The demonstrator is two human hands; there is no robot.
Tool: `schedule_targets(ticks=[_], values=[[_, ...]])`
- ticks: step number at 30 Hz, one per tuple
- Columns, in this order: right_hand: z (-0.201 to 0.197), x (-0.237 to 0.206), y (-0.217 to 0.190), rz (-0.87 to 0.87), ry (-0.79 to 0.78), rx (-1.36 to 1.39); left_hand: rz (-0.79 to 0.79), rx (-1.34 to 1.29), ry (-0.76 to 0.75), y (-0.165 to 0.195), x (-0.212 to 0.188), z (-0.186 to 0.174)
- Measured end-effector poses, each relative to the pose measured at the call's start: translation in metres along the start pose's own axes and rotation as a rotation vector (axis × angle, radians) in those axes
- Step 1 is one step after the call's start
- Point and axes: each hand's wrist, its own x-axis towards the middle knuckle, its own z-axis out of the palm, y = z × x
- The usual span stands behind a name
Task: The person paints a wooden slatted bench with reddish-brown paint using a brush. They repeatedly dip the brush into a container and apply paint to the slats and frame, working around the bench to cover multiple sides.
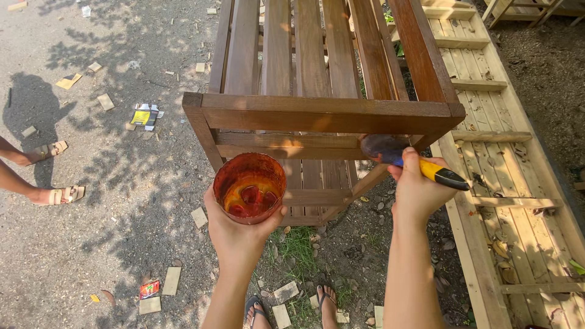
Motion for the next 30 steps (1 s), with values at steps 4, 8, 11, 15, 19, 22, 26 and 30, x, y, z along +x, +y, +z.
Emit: schedule_targets(ticks=[4, 8, 11, 15, 19, 22, 26, 30], values=[[0.062, -0.060, 0.021, 0.153, -0.233, 0.113, 0.027, -0.005, 0.021, 0.002, -0.001, -0.003], [0.085, -0.071, 0.029, 0.113, -0.393, 0.088, 0.026, 0.029, 0.038, 0.002, 0.002, -0.003], [0.042, -0.030, 0.026, -0.097, -0.333, 0.042, 0.057, -0.003, 0.032, 0.004, 0.005, 0.006], [-0.039, 0.038, 0.010, -0.141, -0.097, -0.102, 0.042, -0.058, -0.021, 0.008, 0.001, 0.022], [-0.060, 0.028, -0.003, -0.232, -0.142, -0.360, 0.037, -0.093, -0.034, 0.014, -0.005, 0.032], [-0.077, 0.004, -0.023, -0.606, -0.282, -0.589, 0.054, -0.112, -0.043, 0.015, -0.008, 0.033], [-0.084, -0.002, -0.029, -0.963, -0.537, -0.686, 0.038, -0.069, -0.064, 0.018, -0.011, 0.038], [-0.061, 0.012, -0.011, -1.093, -0.567, -0.762, 0.069, -0.021, -0.083, 0.024, -0.016, 0.048]])
